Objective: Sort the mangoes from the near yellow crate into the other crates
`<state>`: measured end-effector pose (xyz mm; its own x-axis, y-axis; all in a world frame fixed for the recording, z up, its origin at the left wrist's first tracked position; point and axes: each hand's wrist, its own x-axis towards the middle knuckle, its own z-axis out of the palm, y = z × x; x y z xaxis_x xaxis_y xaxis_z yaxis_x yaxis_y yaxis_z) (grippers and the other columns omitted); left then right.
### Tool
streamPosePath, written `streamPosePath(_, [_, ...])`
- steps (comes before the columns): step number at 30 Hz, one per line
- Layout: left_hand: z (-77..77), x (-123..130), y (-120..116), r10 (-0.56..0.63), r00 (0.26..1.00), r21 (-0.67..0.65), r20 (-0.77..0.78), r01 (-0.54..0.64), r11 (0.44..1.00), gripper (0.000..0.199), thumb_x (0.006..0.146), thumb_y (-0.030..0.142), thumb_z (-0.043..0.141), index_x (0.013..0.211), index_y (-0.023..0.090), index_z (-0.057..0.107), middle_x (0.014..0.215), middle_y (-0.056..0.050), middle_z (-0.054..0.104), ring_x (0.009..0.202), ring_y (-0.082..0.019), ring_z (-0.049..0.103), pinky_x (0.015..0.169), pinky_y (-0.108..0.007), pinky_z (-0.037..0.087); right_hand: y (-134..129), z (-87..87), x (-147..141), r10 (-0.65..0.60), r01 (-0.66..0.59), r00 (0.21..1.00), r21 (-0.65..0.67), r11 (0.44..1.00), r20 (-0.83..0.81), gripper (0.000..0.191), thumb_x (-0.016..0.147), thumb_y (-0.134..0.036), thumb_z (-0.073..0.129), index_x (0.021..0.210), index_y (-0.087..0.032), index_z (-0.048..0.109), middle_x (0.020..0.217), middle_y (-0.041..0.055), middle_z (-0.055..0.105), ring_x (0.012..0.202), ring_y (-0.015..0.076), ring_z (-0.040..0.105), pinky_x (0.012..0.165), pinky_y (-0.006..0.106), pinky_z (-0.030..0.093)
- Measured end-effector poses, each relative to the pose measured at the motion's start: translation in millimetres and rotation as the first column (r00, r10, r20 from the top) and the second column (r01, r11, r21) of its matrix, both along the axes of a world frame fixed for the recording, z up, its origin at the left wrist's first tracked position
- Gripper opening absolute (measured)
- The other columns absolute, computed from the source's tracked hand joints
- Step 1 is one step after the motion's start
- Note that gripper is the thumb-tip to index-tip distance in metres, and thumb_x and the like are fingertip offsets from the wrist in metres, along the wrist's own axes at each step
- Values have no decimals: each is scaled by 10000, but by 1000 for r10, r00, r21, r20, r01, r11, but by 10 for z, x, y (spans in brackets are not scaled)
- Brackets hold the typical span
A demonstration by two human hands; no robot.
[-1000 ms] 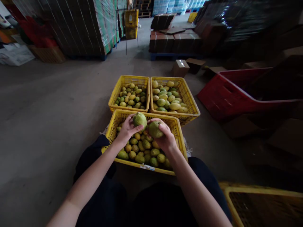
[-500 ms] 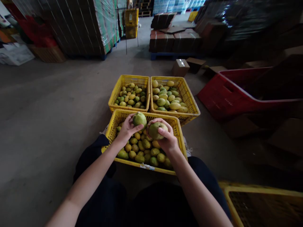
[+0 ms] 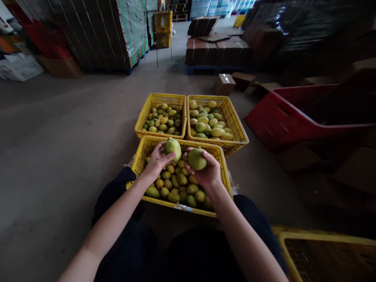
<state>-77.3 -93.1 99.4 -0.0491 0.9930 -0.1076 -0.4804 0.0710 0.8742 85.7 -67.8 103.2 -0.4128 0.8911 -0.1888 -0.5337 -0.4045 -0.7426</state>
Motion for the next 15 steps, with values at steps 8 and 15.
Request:
streamPosePath(8, [-30, -2, -7, -13, 1000, -12, 14, 14, 1000, 566, 591, 347, 858, 1042, 214, 544, 1016, -23, 622, 965, -214, 634, 838, -345, 525, 7, 35, 0, -16, 16, 999, -6, 1000, 41, 282, 592, -438, 636, 728, -193, 663, 630, 38, 642, 414, 154, 520, 345, 242, 262])
streamPosePath(15, [-37, -1, 0, -9, 999, -34, 42, 11, 999, 574, 587, 318, 866, 1050, 200, 548, 1021, -23, 611, 939, -198, 638, 810, -313, 531, 45, -19, 14, 6, -6, 1000, -81, 997, -1, 279, 582, -408, 679, 717, -164, 679, 628, 47, 669, 428, 167, 553, 336, 248, 298])
